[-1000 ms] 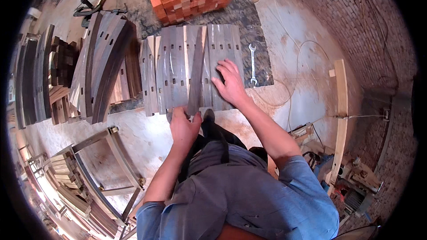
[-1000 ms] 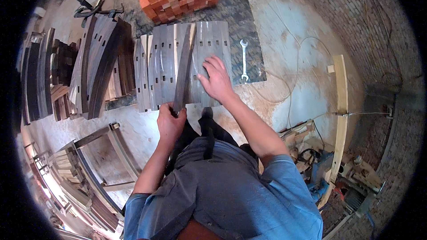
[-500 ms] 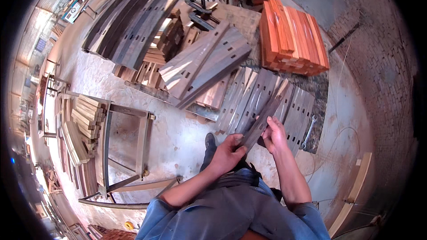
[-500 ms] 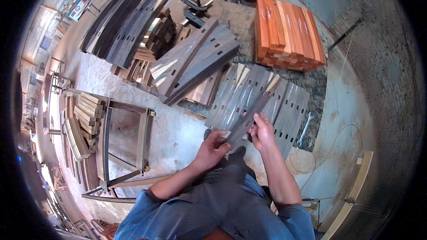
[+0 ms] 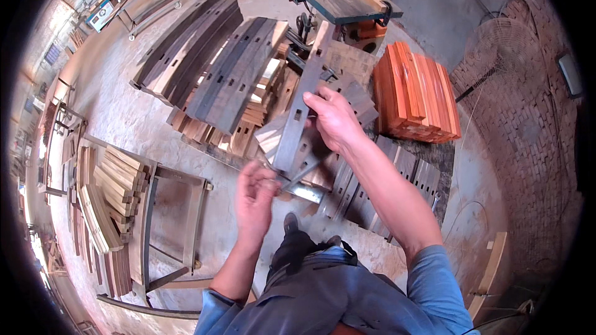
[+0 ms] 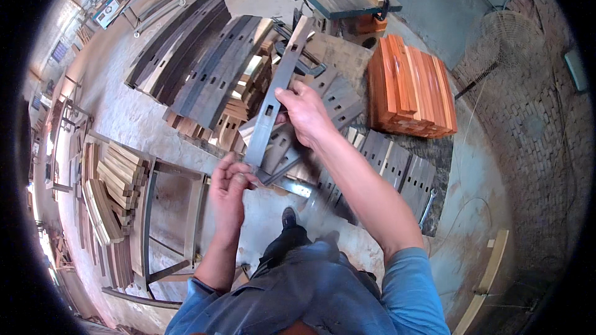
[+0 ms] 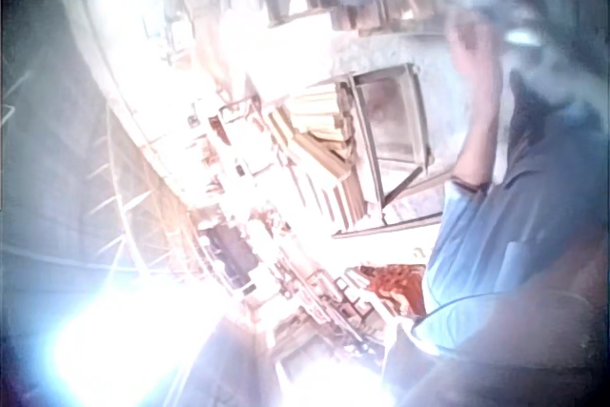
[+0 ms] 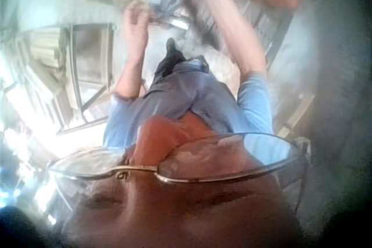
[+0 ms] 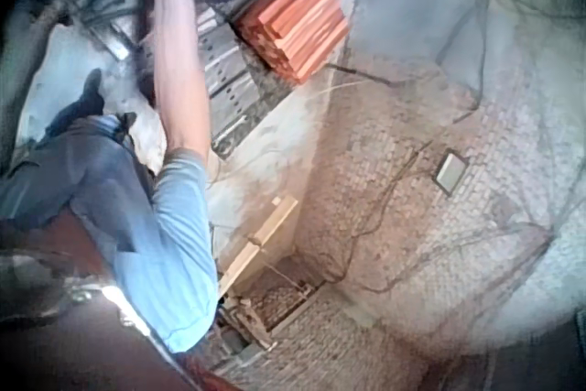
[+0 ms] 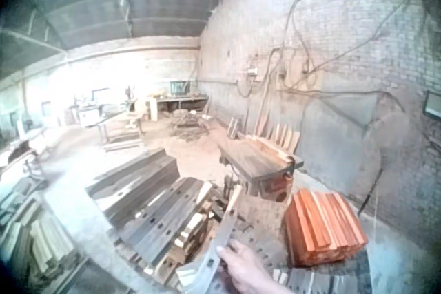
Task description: The person repeatedly picks up individual curved wooden slats from a pile, briefly inspects them, and places them into a neat stack on the floor. The task involves handling multiple pieces of wood one by one in a workshop environment.
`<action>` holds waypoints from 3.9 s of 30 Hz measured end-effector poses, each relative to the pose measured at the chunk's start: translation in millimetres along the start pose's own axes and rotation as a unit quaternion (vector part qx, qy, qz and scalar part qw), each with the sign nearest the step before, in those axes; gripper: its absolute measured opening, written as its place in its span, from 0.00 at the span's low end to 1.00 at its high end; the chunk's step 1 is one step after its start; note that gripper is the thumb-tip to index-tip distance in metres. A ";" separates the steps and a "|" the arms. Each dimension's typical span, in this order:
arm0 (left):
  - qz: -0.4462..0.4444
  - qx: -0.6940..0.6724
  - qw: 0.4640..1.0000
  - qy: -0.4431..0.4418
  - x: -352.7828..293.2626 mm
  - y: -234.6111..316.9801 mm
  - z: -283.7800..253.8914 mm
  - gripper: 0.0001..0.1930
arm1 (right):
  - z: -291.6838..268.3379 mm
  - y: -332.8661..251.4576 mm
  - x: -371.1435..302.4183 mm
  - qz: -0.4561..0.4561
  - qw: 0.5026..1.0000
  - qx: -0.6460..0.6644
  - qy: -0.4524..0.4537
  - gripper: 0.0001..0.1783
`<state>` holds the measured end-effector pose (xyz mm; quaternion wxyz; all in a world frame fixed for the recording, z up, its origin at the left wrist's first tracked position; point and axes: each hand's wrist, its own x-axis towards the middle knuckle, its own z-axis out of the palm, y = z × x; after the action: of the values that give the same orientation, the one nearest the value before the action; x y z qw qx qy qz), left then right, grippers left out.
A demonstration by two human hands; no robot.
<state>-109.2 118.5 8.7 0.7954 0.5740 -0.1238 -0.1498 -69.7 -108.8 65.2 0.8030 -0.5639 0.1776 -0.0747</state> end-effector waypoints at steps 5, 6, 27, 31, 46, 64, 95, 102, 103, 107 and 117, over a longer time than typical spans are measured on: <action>0.124 0.084 0.976 0.155 54.1 20.9 -52.3 0.31 | 30.5 11.4 63.8 -0.015 0.999 0.002 0.032 0.12; 0.124 0.144 0.966 0.173 63.9 26.5 -57.2 0.34 | 31.0 14.9 73.7 -0.007 0.999 0.023 0.040 0.13; 0.017 -0.062 0.994 0.084 151.0 21.5 -104.7 0.29 | 63.0 6.6 75.0 0.012 0.965 -0.258 0.054 0.30; 0.010 -0.094 0.989 0.113 155.9 31.0 -83.6 0.22 | 65.4 3.0 75.4 0.013 0.959 -0.281 0.040 0.28; 0.004 -0.118 0.986 0.122 172.9 30.2 -96.1 0.19 | 80.8 -2.4 82.2 0.045 0.961 -0.271 0.022 0.14; -0.046 -0.104 0.980 0.164 107.9 19.2 -110.4 0.25 | -9.2 -17.4 -23.3 -0.027 0.984 -0.133 0.115 0.29; -0.262 0.414 0.807 -0.330 -191.4 -265.1 206.4 0.28 | -341.8 196.7 -403.9 0.134 0.911 0.058 0.385 0.12; -0.411 0.178 0.857 -0.256 -189.1 -250.5 200.8 0.21 | -323.7 188.7 -366.9 0.140 0.944 0.042 0.297 0.15; -0.445 0.095 0.858 -0.238 -189.2 -242.1 201.3 0.18 | -318.5 187.0 -358.5 0.145 0.947 0.041 0.283 0.15; -0.502 -0.090 0.832 -0.218 -194.5 -193.0 205.8 0.17 | -305.5 183.8 -317.7 0.135 0.959 0.129 0.212 0.17; -0.437 0.037 0.864 -0.247 -188.5 -167.2 189.0 0.20 | -266.4 187.2 -279.4 0.094 0.955 0.234 0.159 0.20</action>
<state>-369.2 -24.9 -96.3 0.5701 0.5429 -0.0584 -0.6139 -441.8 -187.5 -133.4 0.8771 -0.3220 0.3331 -0.1267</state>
